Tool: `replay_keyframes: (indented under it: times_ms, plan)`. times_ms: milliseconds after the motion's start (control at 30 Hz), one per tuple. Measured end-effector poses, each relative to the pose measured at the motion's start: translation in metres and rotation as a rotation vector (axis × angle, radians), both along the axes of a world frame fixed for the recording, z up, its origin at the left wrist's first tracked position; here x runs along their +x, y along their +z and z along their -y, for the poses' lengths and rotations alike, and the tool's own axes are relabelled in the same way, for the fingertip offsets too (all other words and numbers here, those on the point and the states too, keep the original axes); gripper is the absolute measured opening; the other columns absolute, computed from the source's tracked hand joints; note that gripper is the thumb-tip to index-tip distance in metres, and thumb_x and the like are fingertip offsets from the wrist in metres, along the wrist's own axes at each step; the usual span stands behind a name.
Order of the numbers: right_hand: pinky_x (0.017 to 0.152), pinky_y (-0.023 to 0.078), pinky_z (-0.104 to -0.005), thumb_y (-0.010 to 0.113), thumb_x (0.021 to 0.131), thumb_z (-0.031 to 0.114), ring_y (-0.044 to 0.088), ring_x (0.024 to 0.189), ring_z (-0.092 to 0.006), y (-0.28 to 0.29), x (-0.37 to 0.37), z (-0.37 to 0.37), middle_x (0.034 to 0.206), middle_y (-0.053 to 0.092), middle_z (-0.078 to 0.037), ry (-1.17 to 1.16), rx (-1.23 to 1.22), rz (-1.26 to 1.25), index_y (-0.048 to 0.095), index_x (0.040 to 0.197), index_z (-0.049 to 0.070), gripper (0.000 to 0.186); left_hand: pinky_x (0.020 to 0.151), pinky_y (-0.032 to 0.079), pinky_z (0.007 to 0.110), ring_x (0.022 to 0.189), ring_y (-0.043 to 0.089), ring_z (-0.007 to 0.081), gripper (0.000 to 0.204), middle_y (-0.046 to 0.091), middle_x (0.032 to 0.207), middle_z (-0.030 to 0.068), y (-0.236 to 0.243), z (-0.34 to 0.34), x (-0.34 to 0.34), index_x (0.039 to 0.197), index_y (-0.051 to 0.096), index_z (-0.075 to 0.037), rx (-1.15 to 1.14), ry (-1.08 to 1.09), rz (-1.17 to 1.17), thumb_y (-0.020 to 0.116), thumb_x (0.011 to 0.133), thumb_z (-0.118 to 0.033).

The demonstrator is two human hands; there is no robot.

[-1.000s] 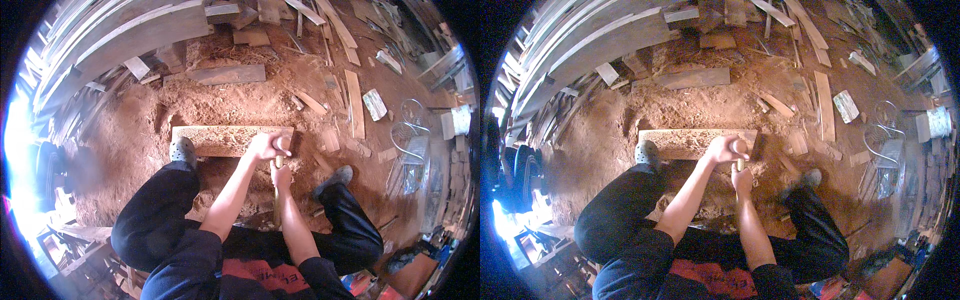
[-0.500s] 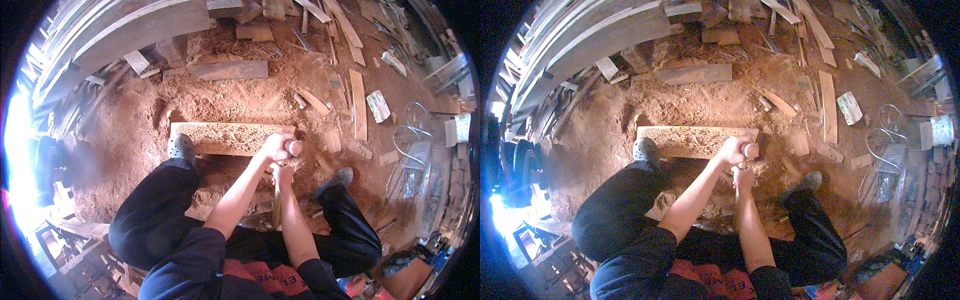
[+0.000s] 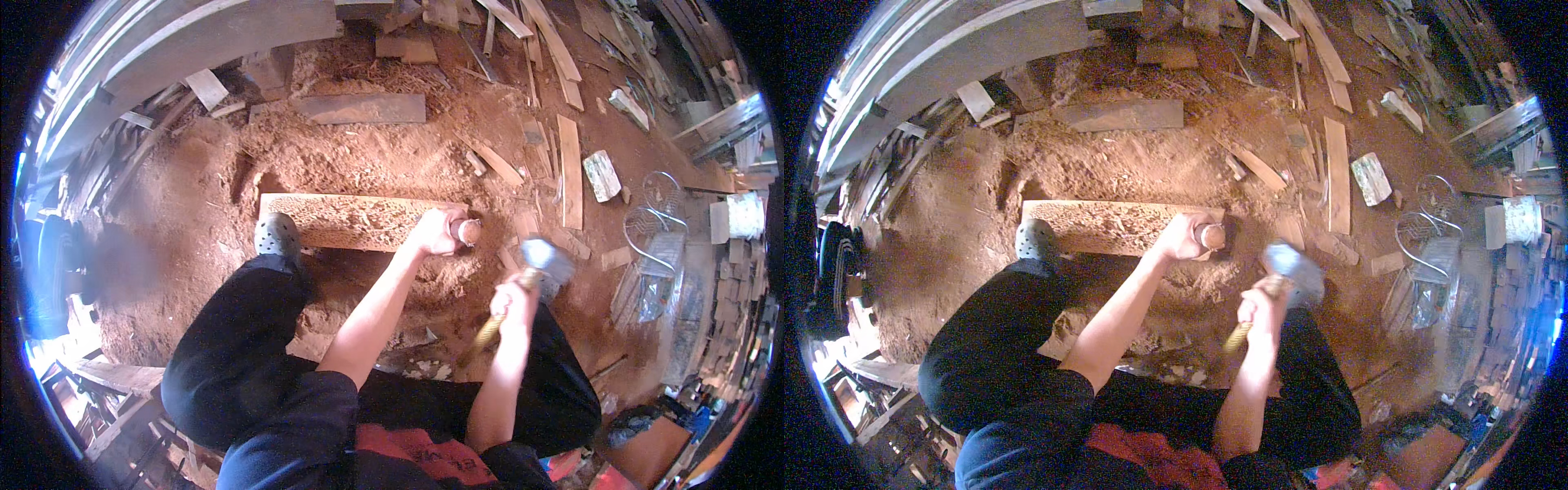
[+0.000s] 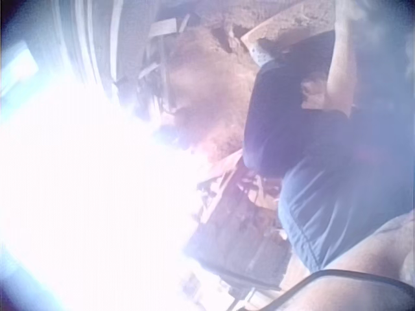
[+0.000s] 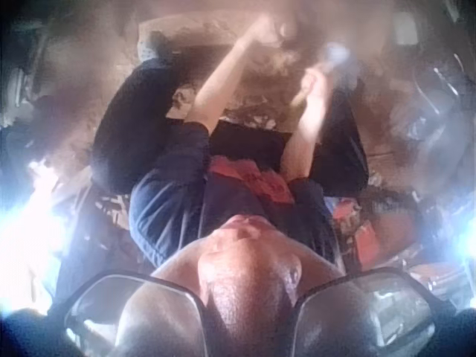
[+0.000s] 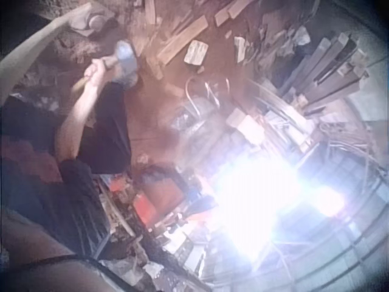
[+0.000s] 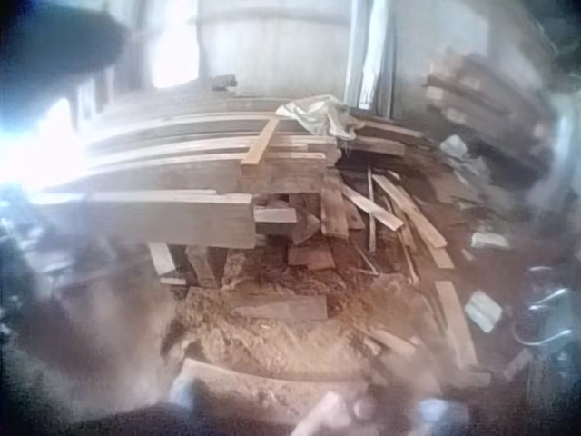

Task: The person sits on the floor and repeatedly strikes a chisel with a mallet to carve a rectangular wooden plank resting between their feet. Wood shavings accumulate around the plank as the carving progresses.

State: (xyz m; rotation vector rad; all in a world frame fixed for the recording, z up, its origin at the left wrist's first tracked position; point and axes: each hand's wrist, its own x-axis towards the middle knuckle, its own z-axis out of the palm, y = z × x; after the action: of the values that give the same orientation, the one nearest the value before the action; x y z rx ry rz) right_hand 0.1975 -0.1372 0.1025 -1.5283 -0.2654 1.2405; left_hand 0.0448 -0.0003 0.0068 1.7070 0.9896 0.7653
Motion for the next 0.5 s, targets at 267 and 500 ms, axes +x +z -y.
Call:
replay_keyframes:
  times_ms: [267, 500]
  plan:
    - [0.040, 0.041, -0.0264, 0.057, 0.063, -0.003, 0.051, 0.043, -0.0152, 0.047, -0.027, -0.012, 0.055, 0.052, -0.005, -0.107, 0.302, 0.226, 0.052, 0.073, 0.005, 0.014, 0.068, 0.051, 0.036, 0.076, 0.064, 0.0288, 0.034, 0.066, 0.080, 0.0118, 0.001, -0.003, 0.010, 0.082, 0.064, -0.010, 0.040, -0.051, 0.037, 0.071, 0.050, -0.022]
    - [0.031, 0.033, -0.0223, 0.059, 0.062, -0.003, 0.043, 0.035, -0.0089, 0.098, -0.011, -0.027, 0.051, 0.046, 0.000, 0.188, -0.074, 0.456, 0.049, 0.067, 0.006, 0.013, 0.068, 0.051, 0.035, 0.075, 0.065, 0.0294, 0.035, 0.066, 0.078, 0.0117, -0.018, 0.003, 0.003, 0.080, 0.066, -0.010, 0.007, -0.104, -0.097, 0.072, 0.049, -0.025]
